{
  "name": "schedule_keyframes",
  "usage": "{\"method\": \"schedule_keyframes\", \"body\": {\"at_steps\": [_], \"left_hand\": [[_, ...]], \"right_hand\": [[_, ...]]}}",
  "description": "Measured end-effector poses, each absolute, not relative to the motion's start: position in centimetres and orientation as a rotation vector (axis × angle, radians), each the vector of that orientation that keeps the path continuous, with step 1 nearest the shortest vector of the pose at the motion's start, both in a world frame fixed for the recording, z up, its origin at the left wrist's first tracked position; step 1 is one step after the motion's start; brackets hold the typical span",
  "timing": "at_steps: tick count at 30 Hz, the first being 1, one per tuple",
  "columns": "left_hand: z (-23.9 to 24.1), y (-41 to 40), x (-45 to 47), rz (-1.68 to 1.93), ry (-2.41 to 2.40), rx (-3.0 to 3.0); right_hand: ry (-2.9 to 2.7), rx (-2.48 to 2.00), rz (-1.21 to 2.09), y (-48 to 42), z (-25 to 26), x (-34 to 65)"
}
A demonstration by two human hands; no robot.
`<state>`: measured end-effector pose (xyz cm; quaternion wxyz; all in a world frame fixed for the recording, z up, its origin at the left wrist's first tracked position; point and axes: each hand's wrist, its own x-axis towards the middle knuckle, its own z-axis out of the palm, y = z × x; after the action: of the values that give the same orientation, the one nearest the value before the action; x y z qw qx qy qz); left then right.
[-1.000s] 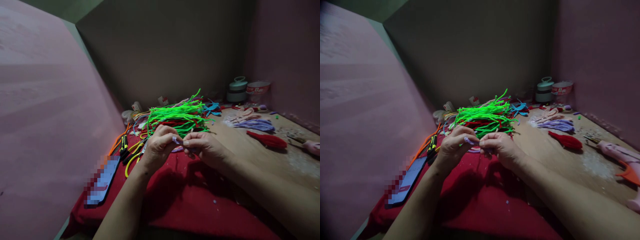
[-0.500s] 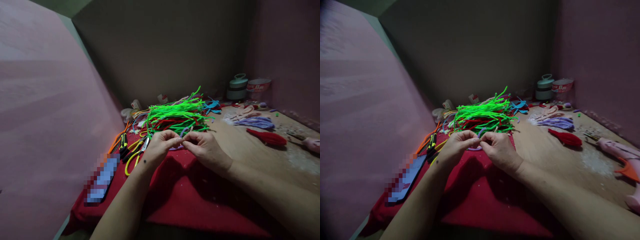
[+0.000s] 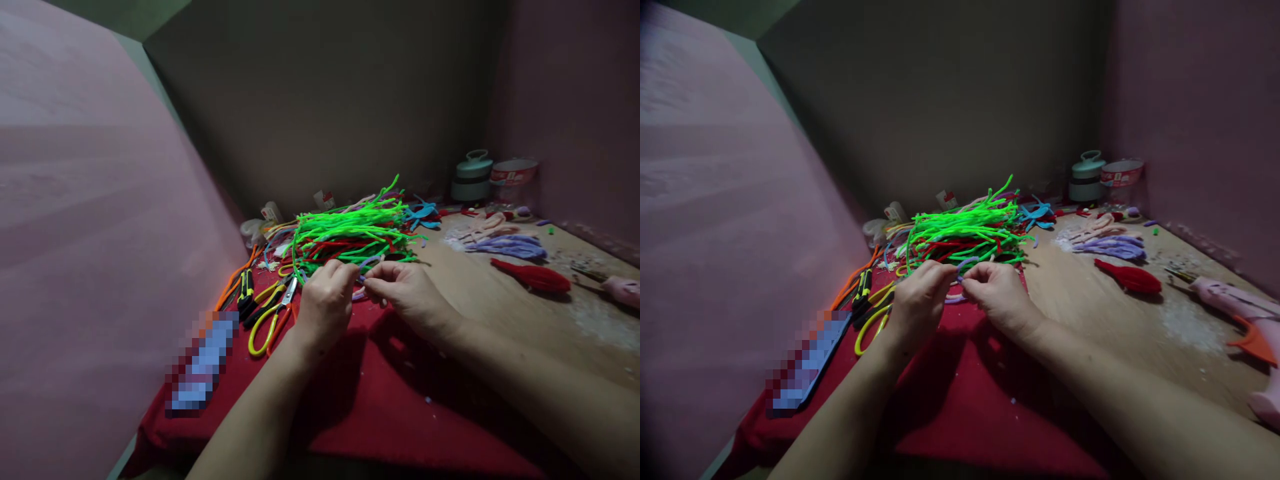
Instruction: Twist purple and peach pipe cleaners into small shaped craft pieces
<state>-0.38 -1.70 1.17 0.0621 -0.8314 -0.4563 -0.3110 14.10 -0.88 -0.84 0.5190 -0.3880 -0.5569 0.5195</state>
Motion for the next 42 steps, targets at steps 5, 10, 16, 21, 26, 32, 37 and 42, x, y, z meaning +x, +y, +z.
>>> {"method": "schedule_keyframes", "body": {"at_steps": [5,10,16,21,26,32,37,42], "left_hand": [[1.4,-1.8,-0.6,-0.689,-1.36,-2.543],[2.3,-1.8,-0.9,-0.713,-1.426,-2.615],[3.2,-1.6,-1.6,-0.739,-1.585,-2.697],[3.3,-1.5,-2.1,-0.682,-1.587,-2.79],[3.3,-1.6,-1.7,-0.735,-1.642,-2.752],[3.7,-1.9,-0.9,-0.952,-1.986,-2.746],[3.5,-1.8,-0.5,-1.321,-2.296,-2.756],[3.4,-1.5,-0.8,-1.667,-2.18,-2.898]], "right_hand": [[-1.456,-0.942,1.062,-0.9,-1.0,14.2],[-1.581,-0.965,0.893,-1.2,-1.3,14.2],[-1.437,-0.883,0.921,-0.3,-1.2,14.6],[-1.551,-0.854,1.434,-0.2,-0.2,15.3],[-1.504,-0.847,1.612,-0.3,-0.2,15.3],[-1.629,-0.922,1.293,-0.4,-0.7,14.9],[-1.754,-0.866,0.676,-1.5,-0.8,14.6],[-1.759,-0.844,0.702,-1.8,-0.8,14.6]]}}
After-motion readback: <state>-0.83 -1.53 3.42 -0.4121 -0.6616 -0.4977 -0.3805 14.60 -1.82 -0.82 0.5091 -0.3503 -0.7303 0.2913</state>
